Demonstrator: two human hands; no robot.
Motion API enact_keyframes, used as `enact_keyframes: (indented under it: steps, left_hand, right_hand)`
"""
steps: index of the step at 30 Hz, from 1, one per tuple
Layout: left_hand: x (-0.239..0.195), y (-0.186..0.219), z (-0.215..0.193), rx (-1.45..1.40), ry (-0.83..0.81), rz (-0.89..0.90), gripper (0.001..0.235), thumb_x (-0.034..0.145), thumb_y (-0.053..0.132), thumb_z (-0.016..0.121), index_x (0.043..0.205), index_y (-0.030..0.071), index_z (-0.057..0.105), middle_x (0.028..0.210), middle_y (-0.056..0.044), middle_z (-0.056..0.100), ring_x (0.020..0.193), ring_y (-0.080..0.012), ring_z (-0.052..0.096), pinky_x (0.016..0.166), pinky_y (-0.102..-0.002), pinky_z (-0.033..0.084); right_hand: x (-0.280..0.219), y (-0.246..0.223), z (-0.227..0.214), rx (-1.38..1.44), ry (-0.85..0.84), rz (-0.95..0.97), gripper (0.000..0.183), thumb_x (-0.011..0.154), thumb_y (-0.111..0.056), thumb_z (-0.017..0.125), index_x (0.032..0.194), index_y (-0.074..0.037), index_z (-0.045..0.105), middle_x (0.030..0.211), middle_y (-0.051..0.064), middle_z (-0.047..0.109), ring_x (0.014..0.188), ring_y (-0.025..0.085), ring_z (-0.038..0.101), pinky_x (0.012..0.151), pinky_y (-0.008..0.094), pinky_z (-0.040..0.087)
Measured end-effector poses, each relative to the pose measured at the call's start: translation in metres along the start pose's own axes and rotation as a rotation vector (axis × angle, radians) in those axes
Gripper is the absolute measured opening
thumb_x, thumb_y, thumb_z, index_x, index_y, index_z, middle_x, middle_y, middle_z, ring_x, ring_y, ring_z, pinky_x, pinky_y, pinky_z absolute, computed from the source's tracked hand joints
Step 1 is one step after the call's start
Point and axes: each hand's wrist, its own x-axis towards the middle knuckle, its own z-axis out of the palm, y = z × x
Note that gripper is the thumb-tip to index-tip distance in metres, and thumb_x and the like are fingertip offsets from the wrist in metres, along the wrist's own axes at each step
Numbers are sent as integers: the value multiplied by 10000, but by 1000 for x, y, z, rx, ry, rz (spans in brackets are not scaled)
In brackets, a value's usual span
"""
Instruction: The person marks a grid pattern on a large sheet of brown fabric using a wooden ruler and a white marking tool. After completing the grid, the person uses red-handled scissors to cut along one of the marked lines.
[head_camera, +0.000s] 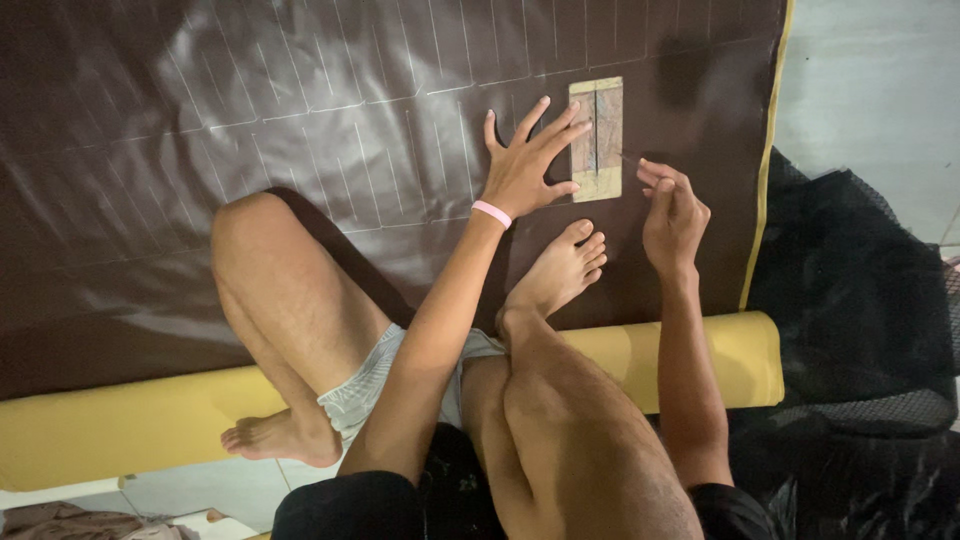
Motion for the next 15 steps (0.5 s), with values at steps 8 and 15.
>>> enact_keyframes:
  steps: [8, 15]
  left_hand:
    - [1, -1, 4, 4, 17, 6, 868, 684, 563, 870, 1445, 403, 485, 1629, 157, 298, 1537, -182, 204, 1175, -792, -39]
    - [1, 3, -2, 25, -3, -20, 868, 677, 557, 866, 1451, 389, 511, 1630, 152, 310, 1538, -163, 213, 1167, -785, -20]
  right_hand:
    - [22, 12, 12, 28, 80, -37, 285, 1159, -119, 421, 1273, 7, 651, 1270, 152, 730, 1152, 254, 739, 889, 343, 638]
    - [58, 2, 29, -35, 78, -22, 319, 1168, -140, 405, 1335, -3, 640, 1270, 172, 726, 1187, 294, 726, 923, 370, 628]
